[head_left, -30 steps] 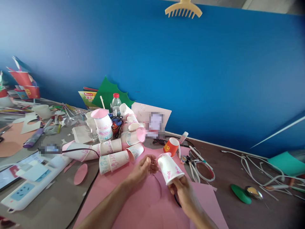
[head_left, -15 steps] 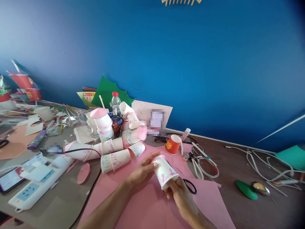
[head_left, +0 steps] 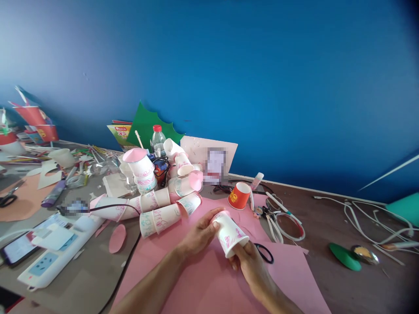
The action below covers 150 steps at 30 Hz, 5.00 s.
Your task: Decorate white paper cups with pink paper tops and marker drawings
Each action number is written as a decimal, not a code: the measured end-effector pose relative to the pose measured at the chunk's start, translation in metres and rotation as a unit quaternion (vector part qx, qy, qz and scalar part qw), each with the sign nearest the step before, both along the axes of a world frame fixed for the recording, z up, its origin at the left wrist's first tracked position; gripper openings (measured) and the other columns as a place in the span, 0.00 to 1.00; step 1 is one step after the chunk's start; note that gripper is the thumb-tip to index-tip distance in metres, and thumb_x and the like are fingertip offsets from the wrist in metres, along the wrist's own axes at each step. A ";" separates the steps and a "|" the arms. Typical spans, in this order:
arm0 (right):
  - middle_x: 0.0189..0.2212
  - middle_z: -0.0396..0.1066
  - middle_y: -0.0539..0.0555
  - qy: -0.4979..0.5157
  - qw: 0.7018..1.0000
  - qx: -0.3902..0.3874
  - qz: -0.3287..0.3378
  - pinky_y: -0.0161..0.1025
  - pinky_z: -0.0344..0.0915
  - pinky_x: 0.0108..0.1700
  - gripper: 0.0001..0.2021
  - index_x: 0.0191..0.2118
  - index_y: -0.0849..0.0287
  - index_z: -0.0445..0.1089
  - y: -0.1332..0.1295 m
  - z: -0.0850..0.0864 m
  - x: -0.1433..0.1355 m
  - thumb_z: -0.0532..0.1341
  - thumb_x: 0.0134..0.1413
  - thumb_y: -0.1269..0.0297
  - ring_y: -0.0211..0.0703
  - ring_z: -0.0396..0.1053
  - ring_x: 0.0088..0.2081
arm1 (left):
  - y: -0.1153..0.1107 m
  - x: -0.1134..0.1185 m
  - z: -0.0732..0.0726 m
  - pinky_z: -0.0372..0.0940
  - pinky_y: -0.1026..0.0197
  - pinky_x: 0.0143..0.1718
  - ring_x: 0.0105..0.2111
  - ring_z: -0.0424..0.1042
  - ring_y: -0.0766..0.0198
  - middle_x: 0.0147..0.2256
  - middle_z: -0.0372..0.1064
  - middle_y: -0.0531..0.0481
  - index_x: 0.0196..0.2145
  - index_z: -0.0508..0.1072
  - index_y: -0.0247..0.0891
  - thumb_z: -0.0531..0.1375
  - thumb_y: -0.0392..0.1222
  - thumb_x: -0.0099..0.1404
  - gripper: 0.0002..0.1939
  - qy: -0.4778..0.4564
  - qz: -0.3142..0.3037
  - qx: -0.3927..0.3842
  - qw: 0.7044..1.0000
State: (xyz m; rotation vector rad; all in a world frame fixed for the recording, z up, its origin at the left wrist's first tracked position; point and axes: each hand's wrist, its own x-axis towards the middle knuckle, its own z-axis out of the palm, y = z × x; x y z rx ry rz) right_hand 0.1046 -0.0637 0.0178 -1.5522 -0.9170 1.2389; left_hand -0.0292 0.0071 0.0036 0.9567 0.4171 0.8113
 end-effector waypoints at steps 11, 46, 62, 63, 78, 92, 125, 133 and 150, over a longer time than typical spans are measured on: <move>0.09 0.55 0.46 -0.014 1.000 -0.002 -0.008 0.34 0.48 0.19 0.15 0.12 0.56 0.57 0.001 -0.006 0.001 0.54 0.40 0.55 0.32 0.52 0.14 | 0.004 -0.003 -0.009 0.60 0.59 0.42 0.41 0.66 0.60 0.45 0.69 0.45 0.60 0.62 0.41 0.59 0.56 0.64 0.30 0.049 0.008 0.068 0.996; 0.10 0.58 0.42 0.226 0.973 -0.046 -0.017 0.32 0.52 0.19 0.12 0.16 0.58 0.61 0.002 -0.005 0.003 0.64 0.36 0.60 0.29 0.52 0.12 | 0.005 -0.007 -0.008 0.60 0.54 0.49 0.47 0.67 0.53 0.50 0.69 0.44 0.59 0.66 0.47 0.67 0.52 0.57 0.33 0.009 0.007 0.004 1.000; 0.11 0.57 0.46 0.049 0.998 0.020 -0.027 0.33 0.48 0.20 0.15 0.15 0.57 0.60 0.000 -0.014 0.006 0.60 0.43 0.57 0.31 0.52 0.15 | 0.005 -0.004 -0.007 0.60 0.55 0.49 0.46 0.70 0.56 0.51 0.69 0.43 0.62 0.59 0.47 0.66 0.48 0.59 0.36 0.000 0.022 -0.030 0.999; 0.11 0.56 0.46 0.031 0.998 0.038 -0.032 0.33 0.47 0.20 0.16 0.15 0.57 0.59 0.001 -0.014 0.007 0.61 0.43 0.56 0.32 0.51 0.16 | 0.005 -0.003 -0.006 0.59 0.54 0.50 0.48 0.69 0.55 0.52 0.70 0.43 0.62 0.60 0.47 0.67 0.48 0.58 0.36 -0.013 0.027 -0.042 0.999; 0.37 0.77 0.58 -0.202 0.950 0.238 -0.016 0.40 0.69 0.38 0.12 0.42 0.57 0.71 0.002 -0.034 0.019 0.56 0.53 0.65 0.50 0.73 0.36 | -0.006 0.004 0.002 0.62 0.58 0.47 0.49 0.69 0.52 0.49 0.70 0.41 0.54 0.70 0.39 0.67 0.52 0.57 0.29 -0.058 -0.036 -0.040 0.997; 0.39 0.78 0.61 -0.405 0.852 0.331 -0.027 0.43 0.73 0.37 0.27 0.56 0.60 0.65 0.009 -0.049 0.028 0.49 0.49 0.78 0.53 0.77 0.37 | -0.005 0.008 -0.002 0.61 0.53 0.47 0.43 0.71 0.50 0.39 0.75 0.41 0.50 0.74 0.35 0.65 0.62 0.54 0.33 0.010 -0.077 0.039 0.996; 0.36 0.71 0.53 -0.417 0.759 0.397 0.303 0.46 0.64 0.49 0.04 0.31 0.56 0.68 -0.013 -0.019 0.008 0.59 0.52 0.72 0.47 0.67 0.41 | 0.057 -0.079 0.125 0.64 0.55 0.45 0.47 0.70 0.50 0.45 0.73 0.40 0.50 0.70 0.32 0.68 0.48 0.55 0.28 0.184 0.271 0.202 0.923; 0.47 0.68 0.53 -0.403 0.779 0.300 0.375 0.43 0.60 0.55 0.07 0.39 0.55 0.70 -0.011 -0.028 0.006 0.63 0.52 0.67 0.47 0.63 0.49 | 0.073 -0.103 0.086 0.67 0.54 0.45 0.48 0.72 0.50 0.46 0.73 0.42 0.47 0.68 0.35 0.65 0.47 0.53 0.25 0.336 0.350 0.208 0.849; 0.47 0.69 0.54 -0.406 0.784 0.286 0.372 0.45 0.60 0.55 0.08 0.39 0.55 0.71 -0.011 -0.025 0.005 0.65 0.50 0.68 0.49 0.63 0.50 | 0.099 -0.090 0.052 0.67 0.47 0.47 0.48 0.72 0.47 0.51 0.68 0.36 0.57 0.56 0.36 0.62 0.45 0.57 0.33 0.495 0.478 0.279 0.670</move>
